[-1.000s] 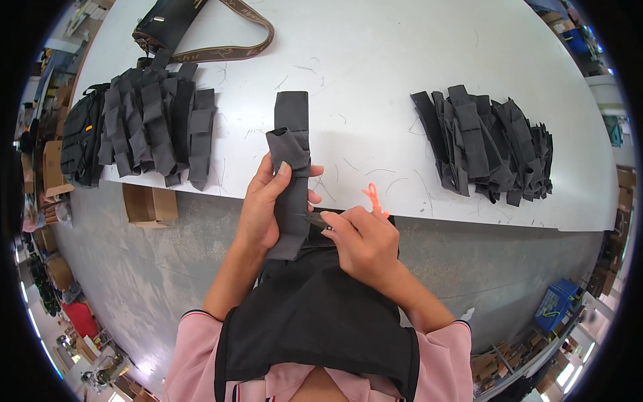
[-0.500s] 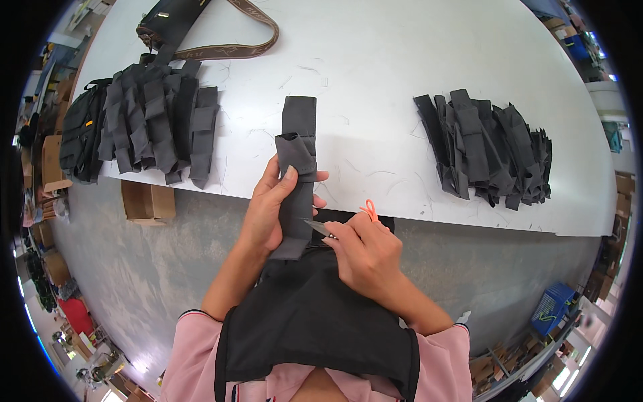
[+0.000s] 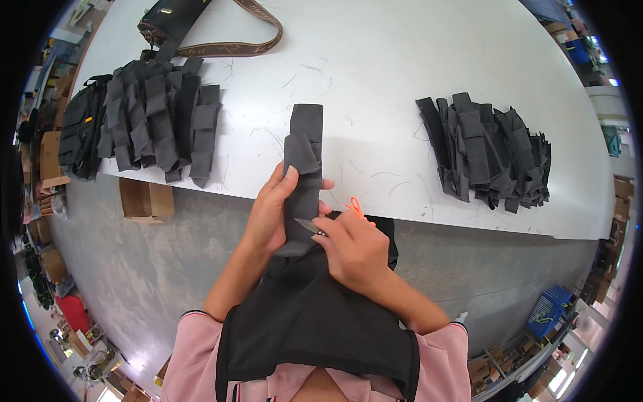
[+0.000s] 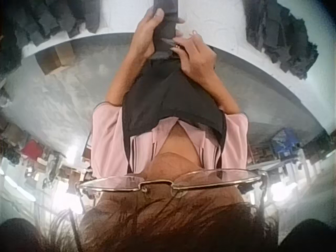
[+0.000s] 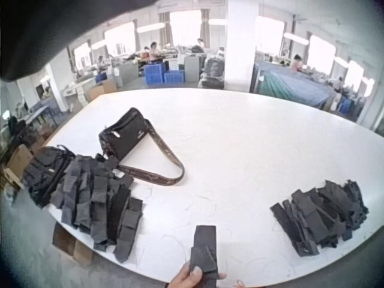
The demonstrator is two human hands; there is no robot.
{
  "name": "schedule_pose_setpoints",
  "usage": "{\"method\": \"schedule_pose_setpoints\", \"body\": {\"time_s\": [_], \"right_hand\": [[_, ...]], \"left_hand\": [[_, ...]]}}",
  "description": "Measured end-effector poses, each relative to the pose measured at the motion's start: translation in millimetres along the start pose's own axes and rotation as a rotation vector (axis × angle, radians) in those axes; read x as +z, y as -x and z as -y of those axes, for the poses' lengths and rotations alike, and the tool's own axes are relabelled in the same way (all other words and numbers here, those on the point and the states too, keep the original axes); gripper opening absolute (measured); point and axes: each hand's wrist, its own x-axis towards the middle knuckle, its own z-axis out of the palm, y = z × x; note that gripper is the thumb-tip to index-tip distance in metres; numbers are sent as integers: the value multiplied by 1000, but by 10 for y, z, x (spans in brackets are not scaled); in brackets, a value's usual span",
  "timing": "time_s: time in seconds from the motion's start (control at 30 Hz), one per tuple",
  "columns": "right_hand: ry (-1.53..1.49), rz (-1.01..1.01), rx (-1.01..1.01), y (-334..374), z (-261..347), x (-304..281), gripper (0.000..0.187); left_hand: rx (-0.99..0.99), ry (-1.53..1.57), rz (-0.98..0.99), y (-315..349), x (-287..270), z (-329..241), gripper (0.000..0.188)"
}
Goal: Trimming loose threads from black fabric strips using small hand snips.
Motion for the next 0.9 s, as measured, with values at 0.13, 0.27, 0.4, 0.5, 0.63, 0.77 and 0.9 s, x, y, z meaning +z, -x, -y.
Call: {"method": "schedule_pose_setpoints", "body": {"time_s": [0.13, 0.27, 0.4, 0.5, 0.63, 0.77, 0.9], "right_hand": [[-424, -129, 350, 7, -111, 51, 37], [-389, -40, 350, 6, -183, 114, 43], [-317, -107, 209, -70, -431, 330, 32], [-645, -414, 292, -199, -374, 333, 8], [-1344, -298, 814, -318, -354, 301, 12], [-1296, -179, 848, -411, -377, 311, 15], [-1236, 290, 855, -372, -684, 511, 22]], "left_hand": [[-140, 106, 86, -40, -133, 78, 49], [-196, -24, 8, 155, -43, 151, 61], [-133, -173, 124, 255, 6, 246, 80], [63, -257, 127, 345, -12, 305, 63], [-42, -224, 59, 351, -138, 418, 45], [335, -794, 72, 292, -81, 327, 29], [889, -1306, 152, 177, -24, 182, 41]]}}
